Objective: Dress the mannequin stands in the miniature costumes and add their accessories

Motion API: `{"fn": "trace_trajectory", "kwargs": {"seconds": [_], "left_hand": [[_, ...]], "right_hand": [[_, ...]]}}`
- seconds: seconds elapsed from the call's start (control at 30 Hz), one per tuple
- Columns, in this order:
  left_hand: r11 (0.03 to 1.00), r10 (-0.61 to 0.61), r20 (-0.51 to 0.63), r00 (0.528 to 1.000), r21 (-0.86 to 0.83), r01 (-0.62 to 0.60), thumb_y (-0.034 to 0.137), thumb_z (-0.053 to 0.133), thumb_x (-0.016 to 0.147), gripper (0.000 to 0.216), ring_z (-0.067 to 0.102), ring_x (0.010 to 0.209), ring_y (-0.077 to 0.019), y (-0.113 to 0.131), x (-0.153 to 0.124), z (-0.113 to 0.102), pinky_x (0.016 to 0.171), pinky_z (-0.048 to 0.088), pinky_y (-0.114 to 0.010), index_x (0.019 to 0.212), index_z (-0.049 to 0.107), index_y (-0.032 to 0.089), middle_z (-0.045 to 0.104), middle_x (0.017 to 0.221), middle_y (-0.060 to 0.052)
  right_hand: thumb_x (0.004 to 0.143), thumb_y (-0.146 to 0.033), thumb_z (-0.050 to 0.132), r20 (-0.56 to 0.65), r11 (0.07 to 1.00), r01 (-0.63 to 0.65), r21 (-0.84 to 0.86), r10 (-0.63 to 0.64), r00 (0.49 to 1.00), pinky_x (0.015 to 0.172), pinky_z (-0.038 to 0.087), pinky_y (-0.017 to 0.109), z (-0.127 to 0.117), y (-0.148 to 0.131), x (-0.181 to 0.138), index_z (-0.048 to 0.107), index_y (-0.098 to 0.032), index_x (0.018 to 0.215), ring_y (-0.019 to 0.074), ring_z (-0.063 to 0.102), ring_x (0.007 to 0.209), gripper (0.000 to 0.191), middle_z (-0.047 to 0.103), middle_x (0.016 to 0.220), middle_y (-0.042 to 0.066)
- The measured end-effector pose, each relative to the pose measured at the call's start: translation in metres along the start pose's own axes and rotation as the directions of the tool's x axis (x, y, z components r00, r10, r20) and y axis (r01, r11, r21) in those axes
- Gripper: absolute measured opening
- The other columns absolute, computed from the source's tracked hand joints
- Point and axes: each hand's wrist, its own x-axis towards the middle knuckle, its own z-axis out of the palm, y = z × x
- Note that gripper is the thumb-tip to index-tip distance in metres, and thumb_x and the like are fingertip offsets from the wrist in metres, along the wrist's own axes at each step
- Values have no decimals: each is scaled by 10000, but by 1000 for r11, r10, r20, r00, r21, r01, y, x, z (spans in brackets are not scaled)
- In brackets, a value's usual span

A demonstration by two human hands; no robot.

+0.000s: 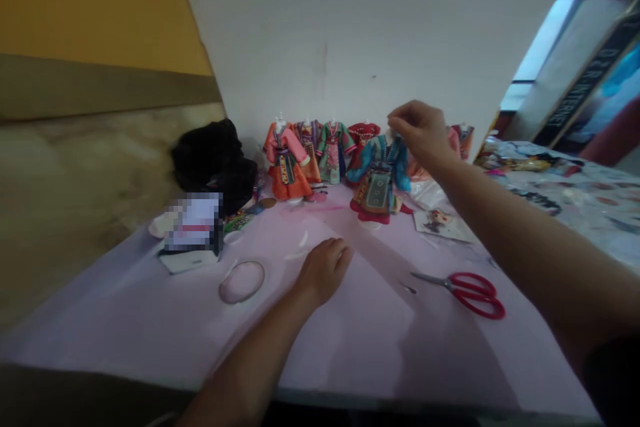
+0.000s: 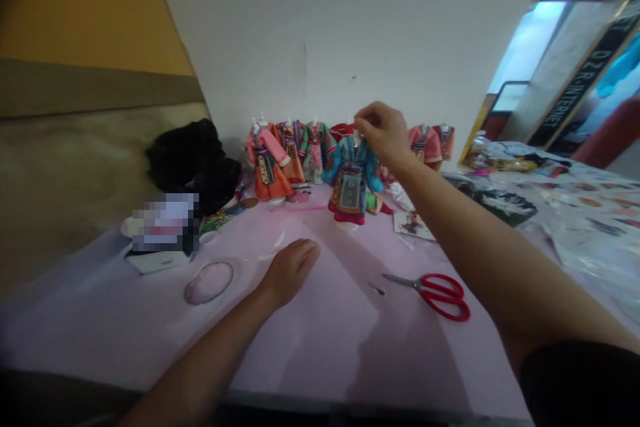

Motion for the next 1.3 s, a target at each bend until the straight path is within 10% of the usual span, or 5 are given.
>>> {"fn": "trace_trajectory", "kwargs": {"seconds": [0.63, 0.97, 1.2, 1.3], "left_hand": [[996, 16, 252, 968, 76, -36, 390, 309, 1053, 382, 641, 822, -208, 4, 1, -8, 789, 473, -357, 854, 582, 210, 661, 828, -31], [996, 11, 141, 990, 85, -23, 499, 365, 1011, 411, 744, 975, -244, -19, 8, -6, 871, 581, -371, 964, 697, 261, 780, 1049, -22], [993, 18, 86, 996, 112, -27, 567, 436, 971, 393, 765, 983, -251, -32, 5, 1, 907, 611, -362, 990, 715, 292, 801, 1053, -6], [993, -7, 63, 998, 115, 0, 574, 434, 958, 393, 771, 959, -251, -29, 6, 1, 936, 610, -381, 958, 716, 300, 806, 1036, -3]], "right_hand": [[938, -448, 635, 128, 992, 104, -78, -94, 987, 819, 565, 348, 22, 23, 3, 681, -210, 1050, 192, 685, 866, 268, 676, 889, 35], [1049, -554, 152, 313, 926, 230, -299, -132, 940, 1032, 460, 407, -37, 2, 15, 543, -208, 1251, 174, 588, 1207, 560, 670, 1120, 27], [1016, -281, 468, 404, 928, 157, -338, -8, 915, 933, 549, 384, -112, 43, -50, 642, -211, 1187, 196, 673, 1026, 254, 714, 1118, 54], [920, -94, 527, 591, 888, 146, -436, 160, 791, 943, 537, 382, -130, 85, -97, 695, -182, 1137, 216, 673, 1025, 288, 721, 1149, 102]]}}
